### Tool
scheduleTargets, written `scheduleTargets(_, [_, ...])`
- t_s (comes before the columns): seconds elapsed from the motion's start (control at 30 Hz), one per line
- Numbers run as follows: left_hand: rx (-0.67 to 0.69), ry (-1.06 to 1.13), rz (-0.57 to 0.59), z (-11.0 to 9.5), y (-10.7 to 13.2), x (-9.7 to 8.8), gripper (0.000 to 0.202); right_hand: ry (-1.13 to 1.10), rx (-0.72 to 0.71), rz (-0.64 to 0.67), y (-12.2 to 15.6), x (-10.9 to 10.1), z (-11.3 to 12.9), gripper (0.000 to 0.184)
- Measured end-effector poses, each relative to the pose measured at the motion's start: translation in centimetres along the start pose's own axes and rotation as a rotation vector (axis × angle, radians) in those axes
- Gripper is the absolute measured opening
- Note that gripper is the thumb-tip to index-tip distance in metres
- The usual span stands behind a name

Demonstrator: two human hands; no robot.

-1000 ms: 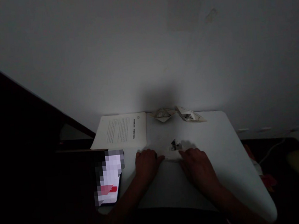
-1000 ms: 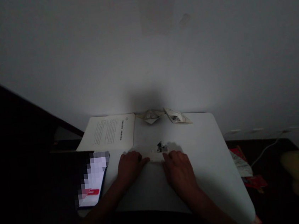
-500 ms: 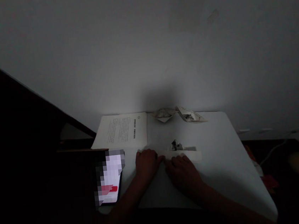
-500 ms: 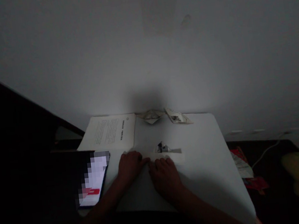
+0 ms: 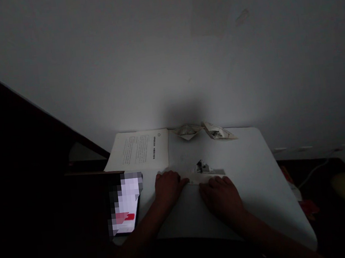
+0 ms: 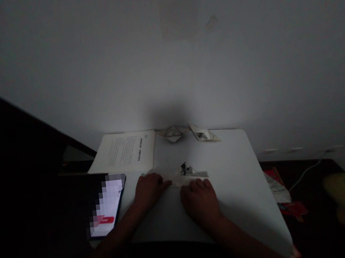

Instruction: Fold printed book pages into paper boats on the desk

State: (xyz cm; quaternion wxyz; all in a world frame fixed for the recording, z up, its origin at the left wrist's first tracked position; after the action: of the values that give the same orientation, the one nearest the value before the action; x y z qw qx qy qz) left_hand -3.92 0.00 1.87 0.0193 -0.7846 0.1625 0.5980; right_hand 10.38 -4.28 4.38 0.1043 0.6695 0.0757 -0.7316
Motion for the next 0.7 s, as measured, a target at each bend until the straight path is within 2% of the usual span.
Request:
scheduleTargets(0.3, [0.022,-0.015,0.024,-0.3,-0.1,-0.2,0.043,0.056,0.085,0.003,1.3,-0.7,-3.5,0.025])
scheduleTargets(0.5, [0.032,-0.015,0.004,-0.3,-0.1,-0.4,0.043,0.095,0.129,-0.063,2.7,-1.0,-6.3,0.026])
scheduleTargets(0.7, [0.023,-0.028,-0.007,-0.2,0.1,-0.2,0.045,0.086,0.137,-0.095,3.7,-0.7,-7.3,0.028])
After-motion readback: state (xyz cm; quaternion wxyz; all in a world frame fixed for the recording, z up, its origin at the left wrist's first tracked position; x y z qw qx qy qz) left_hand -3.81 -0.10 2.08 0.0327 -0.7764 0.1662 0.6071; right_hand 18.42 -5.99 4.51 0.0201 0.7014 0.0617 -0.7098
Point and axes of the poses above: each hand's wrist, its own y-axis away from the middle knuckle, its own x-axis out of the palm, z = x × y, the point moved 8 cm from there along -y, towards the middle knuckle, and after that the axes turned 10 degrees about x, right-handed, at the moved point
